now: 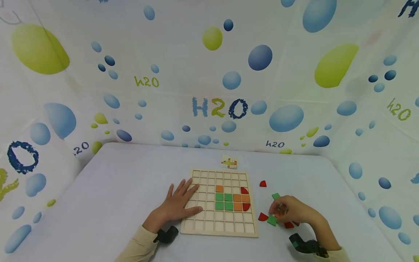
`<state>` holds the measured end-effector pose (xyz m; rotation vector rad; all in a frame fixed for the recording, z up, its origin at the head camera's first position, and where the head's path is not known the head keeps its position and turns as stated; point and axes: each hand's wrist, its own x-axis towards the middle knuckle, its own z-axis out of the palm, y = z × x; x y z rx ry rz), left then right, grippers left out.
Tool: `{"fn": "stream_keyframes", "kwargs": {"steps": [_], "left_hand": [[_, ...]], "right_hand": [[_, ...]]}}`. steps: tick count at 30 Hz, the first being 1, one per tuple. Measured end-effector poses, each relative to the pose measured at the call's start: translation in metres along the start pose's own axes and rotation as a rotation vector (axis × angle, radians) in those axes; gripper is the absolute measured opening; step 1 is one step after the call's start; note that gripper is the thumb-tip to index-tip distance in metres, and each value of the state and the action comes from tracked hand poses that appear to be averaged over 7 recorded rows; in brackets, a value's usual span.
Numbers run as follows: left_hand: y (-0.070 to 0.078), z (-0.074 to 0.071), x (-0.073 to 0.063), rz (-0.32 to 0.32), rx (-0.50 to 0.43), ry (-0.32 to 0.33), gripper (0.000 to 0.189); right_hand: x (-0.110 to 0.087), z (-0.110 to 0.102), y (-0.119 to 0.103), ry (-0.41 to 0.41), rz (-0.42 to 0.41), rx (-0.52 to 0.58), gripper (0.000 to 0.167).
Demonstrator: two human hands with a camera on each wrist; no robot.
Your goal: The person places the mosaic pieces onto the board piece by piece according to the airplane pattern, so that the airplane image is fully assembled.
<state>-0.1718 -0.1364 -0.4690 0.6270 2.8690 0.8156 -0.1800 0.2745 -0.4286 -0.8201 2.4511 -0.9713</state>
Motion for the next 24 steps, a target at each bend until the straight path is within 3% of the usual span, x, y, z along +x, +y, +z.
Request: {"fn": "stream_keyframes", "kwargs": {"steps": [24], "left_hand": [[-0.0034,0.0025,0.0017,0.008,0.017,0.005,0.081]], "right_hand": [[0.0034,0.0080,-0.0038,0.022,0.075,-0.078,0.024]]}}
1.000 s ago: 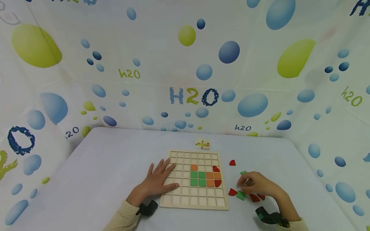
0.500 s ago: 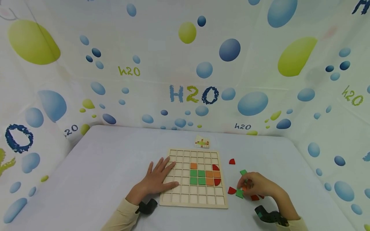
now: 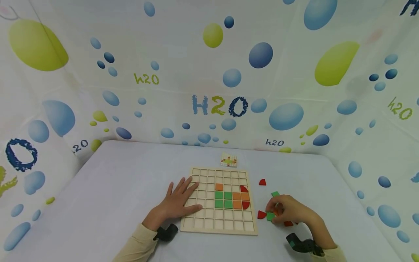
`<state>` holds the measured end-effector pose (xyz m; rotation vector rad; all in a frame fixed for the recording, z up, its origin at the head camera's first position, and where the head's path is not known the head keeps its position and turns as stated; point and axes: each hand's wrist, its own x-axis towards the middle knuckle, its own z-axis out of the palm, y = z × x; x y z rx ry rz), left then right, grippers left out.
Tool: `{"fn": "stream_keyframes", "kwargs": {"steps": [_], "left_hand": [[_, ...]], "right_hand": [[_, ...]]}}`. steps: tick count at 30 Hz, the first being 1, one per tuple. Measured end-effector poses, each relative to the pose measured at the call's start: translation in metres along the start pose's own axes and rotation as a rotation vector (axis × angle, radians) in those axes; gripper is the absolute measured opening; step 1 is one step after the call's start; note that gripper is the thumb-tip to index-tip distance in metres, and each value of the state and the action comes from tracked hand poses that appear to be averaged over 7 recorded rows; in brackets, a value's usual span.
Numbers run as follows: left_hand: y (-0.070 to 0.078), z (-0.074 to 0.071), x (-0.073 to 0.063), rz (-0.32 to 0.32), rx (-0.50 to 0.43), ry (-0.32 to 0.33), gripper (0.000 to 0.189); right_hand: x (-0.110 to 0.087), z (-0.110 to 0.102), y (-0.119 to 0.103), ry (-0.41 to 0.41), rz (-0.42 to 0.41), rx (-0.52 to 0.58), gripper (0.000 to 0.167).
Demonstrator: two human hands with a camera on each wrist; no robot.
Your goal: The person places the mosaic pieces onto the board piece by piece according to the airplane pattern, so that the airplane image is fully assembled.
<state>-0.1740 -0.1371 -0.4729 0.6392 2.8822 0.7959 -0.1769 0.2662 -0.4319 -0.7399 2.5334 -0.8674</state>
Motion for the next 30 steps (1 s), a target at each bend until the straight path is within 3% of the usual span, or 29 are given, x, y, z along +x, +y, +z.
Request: {"fn": "stream_keyframes", "kwargs": {"steps": [7,16,23,30], "left_hand": [[0.001,-0.001,0.000,-0.004,0.011,-0.002,0.081],[0.001,0.000,0.001,0.000,-0.003,0.002,0.081],[0.001,0.000,0.001,-0.004,0.006,-0.001,0.082],[-0.001,0.001,0.001,-0.008,0.001,-0.001,0.082]], "right_hand": [[-0.006,-0.005,0.000,0.030,-0.029,0.023,0.025],[-0.008,-0.006,0.009,0.073,-0.039,-0.037,0.026],[-0.007,-0.004,0.012,0.074,-0.022,0.039,0.032],[-0.002,-0.001,0.011,0.073,-0.064,-0.010,0.028]]}}
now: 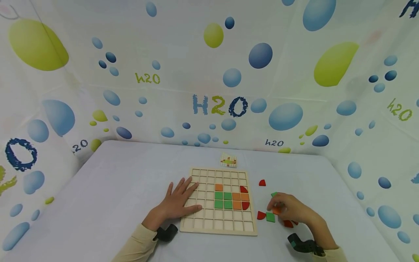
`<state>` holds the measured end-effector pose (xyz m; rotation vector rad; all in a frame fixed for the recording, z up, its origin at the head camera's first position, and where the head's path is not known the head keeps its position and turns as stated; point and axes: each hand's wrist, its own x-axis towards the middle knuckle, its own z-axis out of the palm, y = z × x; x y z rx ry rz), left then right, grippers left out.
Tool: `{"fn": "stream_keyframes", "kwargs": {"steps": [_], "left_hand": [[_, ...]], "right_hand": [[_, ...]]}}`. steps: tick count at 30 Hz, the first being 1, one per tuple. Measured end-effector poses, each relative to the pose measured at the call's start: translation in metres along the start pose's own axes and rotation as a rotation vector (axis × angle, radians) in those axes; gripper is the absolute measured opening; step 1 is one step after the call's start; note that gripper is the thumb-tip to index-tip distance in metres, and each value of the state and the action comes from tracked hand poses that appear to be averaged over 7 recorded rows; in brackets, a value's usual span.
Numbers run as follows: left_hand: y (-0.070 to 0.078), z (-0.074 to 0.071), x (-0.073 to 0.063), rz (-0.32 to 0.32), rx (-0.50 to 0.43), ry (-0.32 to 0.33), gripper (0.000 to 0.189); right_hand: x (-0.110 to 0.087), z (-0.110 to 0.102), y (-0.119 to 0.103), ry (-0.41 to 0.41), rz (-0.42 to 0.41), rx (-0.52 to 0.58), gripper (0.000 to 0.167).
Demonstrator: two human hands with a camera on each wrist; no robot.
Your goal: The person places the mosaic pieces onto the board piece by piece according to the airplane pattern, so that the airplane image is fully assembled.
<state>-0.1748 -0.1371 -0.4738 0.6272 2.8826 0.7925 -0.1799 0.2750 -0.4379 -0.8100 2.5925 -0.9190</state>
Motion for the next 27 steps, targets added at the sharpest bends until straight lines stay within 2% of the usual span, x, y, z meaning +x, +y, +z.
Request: {"fn": "stream_keyframes", "kwargs": {"steps": [4,11,17,21,27], "left_hand": [[0.0012,0.0016,-0.0018,-0.004,0.003,0.001,0.082],[0.0055,0.0019,-0.0047,-0.011,-0.001,0.000,0.082],[0.0074,0.0011,-0.0058,-0.016,-0.001,0.001,0.082],[0.0066,0.0016,-0.0056,-0.019,0.011,0.002,0.082],[0.0057,0.0025,-0.0045,-0.018,0.014,-0.002,0.082]], "right_hand": [[-0.0015,0.0004,-0.0017,0.022,0.010,-0.025,0.021],[-0.0039,-0.0009,-0.0047,0.034,0.049,0.005,0.019],[-0.0039,-0.0007,-0.0025,0.059,0.051,-0.077,0.021],[-0.0044,-0.0011,-0.0001,0.068,0.045,-0.107,0.018],[-0.0034,0.0002,0.0031,0.081,-0.007,-0.089,0.014]]}}
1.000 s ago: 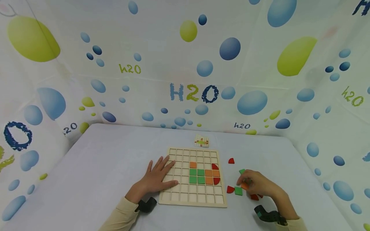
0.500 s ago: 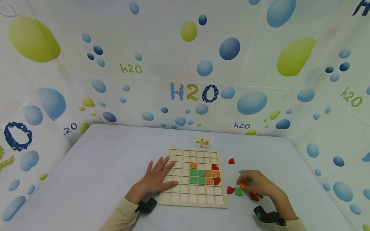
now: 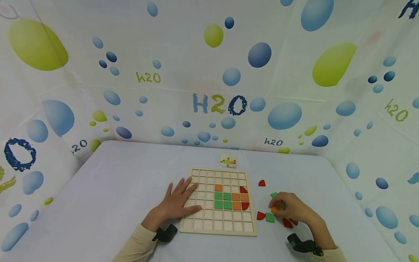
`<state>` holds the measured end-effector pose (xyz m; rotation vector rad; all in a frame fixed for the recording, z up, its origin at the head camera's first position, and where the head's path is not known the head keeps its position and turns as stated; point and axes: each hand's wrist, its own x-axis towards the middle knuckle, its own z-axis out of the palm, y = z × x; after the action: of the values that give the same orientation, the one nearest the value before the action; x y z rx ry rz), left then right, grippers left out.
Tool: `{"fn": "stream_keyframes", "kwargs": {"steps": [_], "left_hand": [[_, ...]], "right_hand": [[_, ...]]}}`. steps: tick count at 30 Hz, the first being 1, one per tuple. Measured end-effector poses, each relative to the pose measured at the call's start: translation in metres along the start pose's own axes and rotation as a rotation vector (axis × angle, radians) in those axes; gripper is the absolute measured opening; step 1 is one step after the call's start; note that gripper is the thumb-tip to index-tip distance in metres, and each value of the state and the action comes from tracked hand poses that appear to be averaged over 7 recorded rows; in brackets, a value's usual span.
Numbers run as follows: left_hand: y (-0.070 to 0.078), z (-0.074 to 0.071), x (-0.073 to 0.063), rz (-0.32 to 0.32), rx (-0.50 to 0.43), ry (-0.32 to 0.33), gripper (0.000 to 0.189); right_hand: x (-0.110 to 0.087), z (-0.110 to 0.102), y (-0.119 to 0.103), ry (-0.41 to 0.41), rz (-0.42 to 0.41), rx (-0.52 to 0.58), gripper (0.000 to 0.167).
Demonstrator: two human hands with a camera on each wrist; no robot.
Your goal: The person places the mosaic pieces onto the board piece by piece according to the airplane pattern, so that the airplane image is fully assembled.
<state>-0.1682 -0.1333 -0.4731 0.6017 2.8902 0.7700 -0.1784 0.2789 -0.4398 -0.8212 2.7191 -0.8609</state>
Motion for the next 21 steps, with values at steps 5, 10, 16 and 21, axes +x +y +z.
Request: {"fn": "stream_keyframes", "kwargs": {"steps": [5,10,16,21], "left_hand": [[0.000,0.000,-0.001,-0.001,-0.009,-0.004,0.083],[0.001,-0.001,-0.001,-0.003,-0.011,-0.004,0.083],[0.000,0.000,-0.001,-0.008,-0.009,-0.007,0.083],[-0.001,0.001,0.000,-0.006,-0.009,-0.006,0.083]], "right_hand": [[0.003,0.001,0.003,0.051,-0.073,-0.022,0.012],[0.004,0.002,0.001,0.095,-0.130,0.007,0.014],[0.007,0.006,-0.003,0.105,-0.122,0.030,0.017],[0.011,0.012,-0.007,0.100,-0.156,0.058,0.014]]}}
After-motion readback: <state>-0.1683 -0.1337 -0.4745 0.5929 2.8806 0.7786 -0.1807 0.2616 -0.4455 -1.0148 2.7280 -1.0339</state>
